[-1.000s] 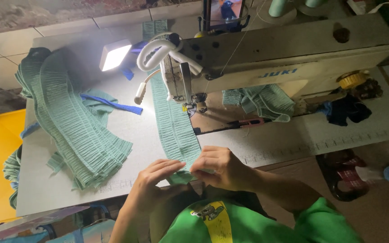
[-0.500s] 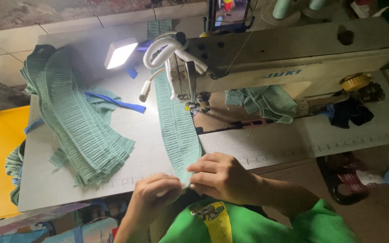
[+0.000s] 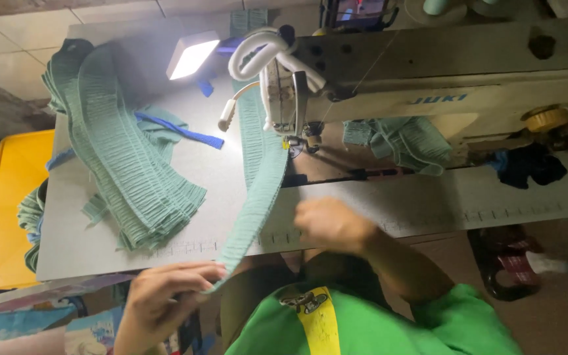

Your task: The person is using an industrial sewing machine to process ruffled fabric strips, aligning and feeding them through the machine one by one.

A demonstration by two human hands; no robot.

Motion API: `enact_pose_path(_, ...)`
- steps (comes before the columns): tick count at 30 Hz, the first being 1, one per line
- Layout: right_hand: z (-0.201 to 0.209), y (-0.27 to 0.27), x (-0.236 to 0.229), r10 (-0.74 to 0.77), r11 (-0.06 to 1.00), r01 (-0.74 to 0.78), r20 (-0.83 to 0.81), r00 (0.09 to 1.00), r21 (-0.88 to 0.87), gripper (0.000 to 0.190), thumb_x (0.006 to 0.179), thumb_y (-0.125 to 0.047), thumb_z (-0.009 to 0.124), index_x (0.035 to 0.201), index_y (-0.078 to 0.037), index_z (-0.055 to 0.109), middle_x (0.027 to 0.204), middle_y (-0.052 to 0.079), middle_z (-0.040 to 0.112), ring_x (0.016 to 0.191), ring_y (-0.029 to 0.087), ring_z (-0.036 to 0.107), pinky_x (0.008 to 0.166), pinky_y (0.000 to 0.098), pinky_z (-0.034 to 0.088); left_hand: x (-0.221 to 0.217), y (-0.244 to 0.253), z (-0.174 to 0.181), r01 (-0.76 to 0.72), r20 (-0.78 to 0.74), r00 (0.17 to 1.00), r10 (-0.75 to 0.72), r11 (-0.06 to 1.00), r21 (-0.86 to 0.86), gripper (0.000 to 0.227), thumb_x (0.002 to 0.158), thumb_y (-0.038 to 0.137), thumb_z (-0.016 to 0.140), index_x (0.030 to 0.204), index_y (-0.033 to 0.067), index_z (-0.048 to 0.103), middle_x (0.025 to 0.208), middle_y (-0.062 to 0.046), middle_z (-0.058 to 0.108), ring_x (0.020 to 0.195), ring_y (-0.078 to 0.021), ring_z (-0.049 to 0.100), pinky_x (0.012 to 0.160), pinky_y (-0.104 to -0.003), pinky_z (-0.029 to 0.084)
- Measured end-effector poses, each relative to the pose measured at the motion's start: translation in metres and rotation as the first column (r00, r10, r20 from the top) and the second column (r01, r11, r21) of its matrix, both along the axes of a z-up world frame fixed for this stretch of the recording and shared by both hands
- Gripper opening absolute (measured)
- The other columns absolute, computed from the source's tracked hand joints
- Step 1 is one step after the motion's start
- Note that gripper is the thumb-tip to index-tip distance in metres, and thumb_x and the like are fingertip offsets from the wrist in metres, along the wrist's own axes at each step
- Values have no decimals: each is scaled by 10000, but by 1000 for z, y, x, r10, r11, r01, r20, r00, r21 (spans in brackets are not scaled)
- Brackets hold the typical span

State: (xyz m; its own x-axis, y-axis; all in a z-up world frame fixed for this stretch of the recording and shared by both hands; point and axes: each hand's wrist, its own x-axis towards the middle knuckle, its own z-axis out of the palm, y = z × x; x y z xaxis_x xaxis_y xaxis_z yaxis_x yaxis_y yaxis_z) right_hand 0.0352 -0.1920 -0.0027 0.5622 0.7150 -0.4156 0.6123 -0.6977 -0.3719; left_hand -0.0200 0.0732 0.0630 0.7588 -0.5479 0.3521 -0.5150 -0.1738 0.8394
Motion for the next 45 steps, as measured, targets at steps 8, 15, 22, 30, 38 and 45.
enact_pose_path(8, 0, -2, 38, -454, 650, -80, 471, 756, 756, 210, 845, -158, 563, 881, 40, 624, 891, 160, 610, 770, 256, 604, 678, 322, 513, 7, 22, -31, -143, -23, 989, 146, 916, -375, 142, 775, -62, 496, 886, 16, 538, 904, -150, 644, 881, -276, 672, 831, -418, 589)
enact_pose_path(15, 0, 13, 40, -434, 616, -213, 553, 711, 758, 268, 840, -202, 567, 873, 58, 622, 857, 187, 631, 770, 286, 620, 693, 363, 511, 8, 24, -32, -141, -11, 989, 148, 911, -387, 100, 824, -10, 475, 898, 16, 538, 903, -145, 641, 870, -267, 671, 816, -423, 596)
enact_pose_path(22, -9, 15, 46, -419, 667, -253, 633, 651, 701, 58, 783, -41, 659, 788, 16, 658, 820, 150, 663, 741, 270, 655, 637, 367, 510, 22, 31, -35, -418, -18, 904, 426, 877, -236, 77, 904, 31, 462, 937, 65, 523, 944, -124, 627, 919, -228, 646, 832, -387, 575)
enact_pose_path(30, -23, 25, 43, -501, 631, -48, 453, 738, 774, 116, 706, -9, 652, 784, -95, 651, 689, 66, 642, 640, 227, 639, 568, 302, 499, 82, -3, -77, -538, 319, 489, 812, 569, -622, 230, 951, 174, 406, 912, -46, 353, 725, -250, 554, 586, -264, 566, 552, -331, 465)
enact_pose_path(38, -20, 3, 14, -327, 749, -279, 702, 633, 601, 60, 749, 46, 633, 719, 16, 590, 715, 138, 607, 627, 236, 597, 552, 320, 512, 25, -46, -41, 146, 670, 634, -385, 911, 385, 46, 894, 124, 521, 908, 83, 506, 761, -17, 512, 472, -122, 397, 373, -250, 287)
enact_pose_path(45, -43, -8, 8, -294, 823, -263, 775, 560, 503, 30, 774, 29, 564, 776, 13, 590, 809, 145, 626, 726, 254, 615, 692, 346, 516, 23, -55, -87, 272, 457, 779, -429, 888, 371, 109, 886, 80, 484, 987, 50, 511, 1008, -139, 575, 620, -211, 545, 445, -321, 423)
